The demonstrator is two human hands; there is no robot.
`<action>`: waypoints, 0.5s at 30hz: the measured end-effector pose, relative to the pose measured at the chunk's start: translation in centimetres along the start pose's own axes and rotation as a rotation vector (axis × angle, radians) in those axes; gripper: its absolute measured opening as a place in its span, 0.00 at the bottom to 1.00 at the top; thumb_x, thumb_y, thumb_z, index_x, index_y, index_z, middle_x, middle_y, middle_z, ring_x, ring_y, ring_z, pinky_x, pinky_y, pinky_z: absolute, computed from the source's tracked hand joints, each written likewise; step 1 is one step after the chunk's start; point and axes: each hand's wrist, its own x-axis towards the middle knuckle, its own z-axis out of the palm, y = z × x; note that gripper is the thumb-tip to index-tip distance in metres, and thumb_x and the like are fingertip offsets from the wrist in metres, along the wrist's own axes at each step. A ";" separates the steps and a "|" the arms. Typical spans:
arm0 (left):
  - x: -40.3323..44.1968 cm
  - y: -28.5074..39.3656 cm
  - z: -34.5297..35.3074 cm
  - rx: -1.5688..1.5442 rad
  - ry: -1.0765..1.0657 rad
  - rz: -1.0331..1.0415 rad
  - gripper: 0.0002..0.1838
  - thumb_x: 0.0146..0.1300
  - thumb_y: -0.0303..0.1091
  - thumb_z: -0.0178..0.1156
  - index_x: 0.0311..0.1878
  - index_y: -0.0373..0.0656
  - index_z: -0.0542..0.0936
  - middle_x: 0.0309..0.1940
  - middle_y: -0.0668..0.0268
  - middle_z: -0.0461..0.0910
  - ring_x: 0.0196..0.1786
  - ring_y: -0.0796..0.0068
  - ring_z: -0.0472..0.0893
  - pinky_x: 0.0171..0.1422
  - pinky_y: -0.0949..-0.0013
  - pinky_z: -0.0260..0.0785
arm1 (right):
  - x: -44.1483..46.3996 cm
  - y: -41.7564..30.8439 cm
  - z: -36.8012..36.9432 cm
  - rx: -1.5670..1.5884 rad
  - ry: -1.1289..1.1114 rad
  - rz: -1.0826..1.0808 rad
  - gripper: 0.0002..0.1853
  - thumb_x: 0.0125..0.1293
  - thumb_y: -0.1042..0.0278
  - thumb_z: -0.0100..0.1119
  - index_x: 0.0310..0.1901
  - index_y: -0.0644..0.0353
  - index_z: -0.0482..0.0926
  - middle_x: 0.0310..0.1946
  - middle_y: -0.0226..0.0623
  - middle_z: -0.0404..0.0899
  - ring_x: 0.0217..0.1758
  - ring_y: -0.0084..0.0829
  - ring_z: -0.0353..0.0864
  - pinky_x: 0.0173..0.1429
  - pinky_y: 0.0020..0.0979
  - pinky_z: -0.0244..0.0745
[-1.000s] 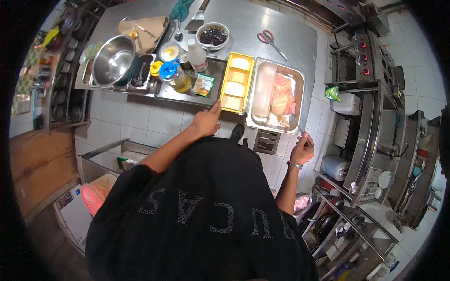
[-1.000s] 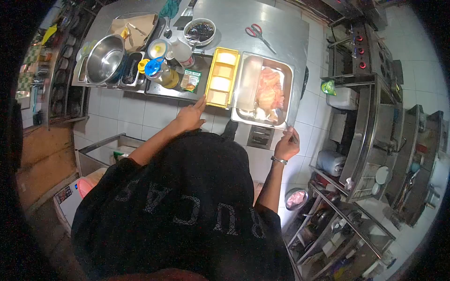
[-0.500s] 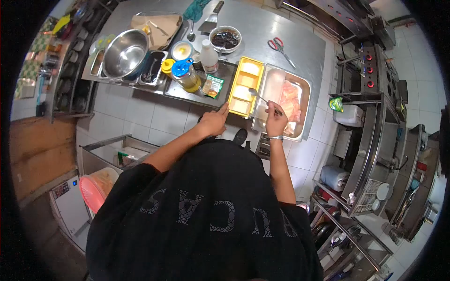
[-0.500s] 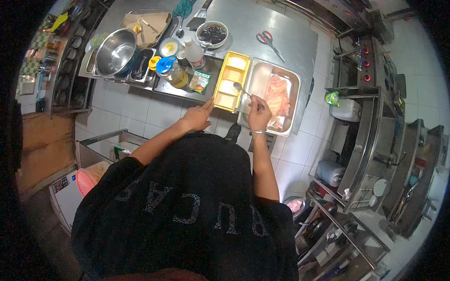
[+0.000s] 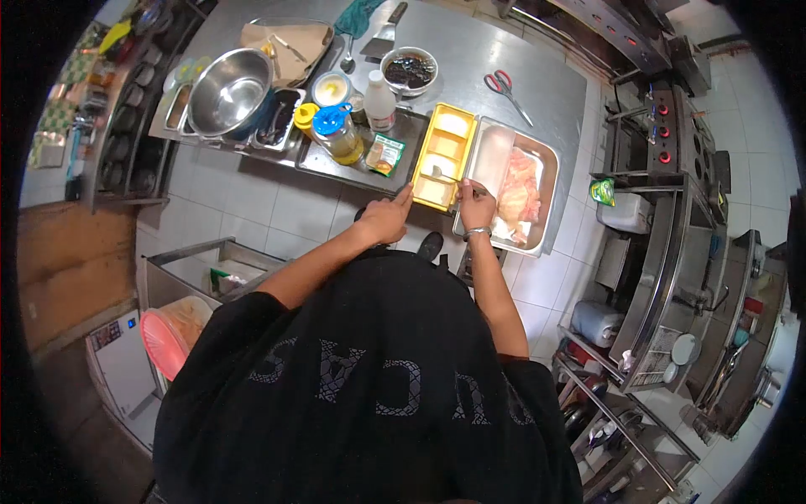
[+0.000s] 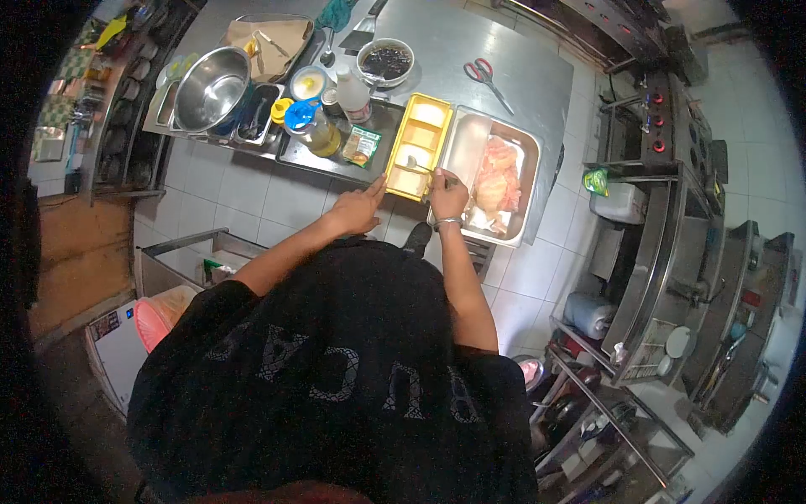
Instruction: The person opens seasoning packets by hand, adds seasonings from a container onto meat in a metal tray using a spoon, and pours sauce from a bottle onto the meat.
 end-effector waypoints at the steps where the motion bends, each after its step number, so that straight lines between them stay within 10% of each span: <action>1: 0.1 0.0 -0.2 -0.012 -0.003 -0.001 0.45 0.60 0.42 0.63 0.75 0.30 0.55 0.80 0.52 0.45 0.56 0.46 0.79 0.57 0.49 0.74 | 0.5 1.1 0.0 0.021 -0.003 0.015 0.15 0.70 0.63 0.61 0.41 0.71 0.83 0.29 0.39 0.86 0.27 0.25 0.84 0.35 0.26 0.77; 15: 0.9 -0.3 1.2 0.070 0.015 0.016 0.46 0.59 0.44 0.65 0.75 0.29 0.55 0.79 0.49 0.46 0.56 0.49 0.80 0.57 0.50 0.75 | -0.7 -0.2 -1.7 0.053 0.055 -0.034 0.15 0.70 0.63 0.61 0.42 0.70 0.83 0.31 0.40 0.86 0.28 0.26 0.85 0.34 0.26 0.77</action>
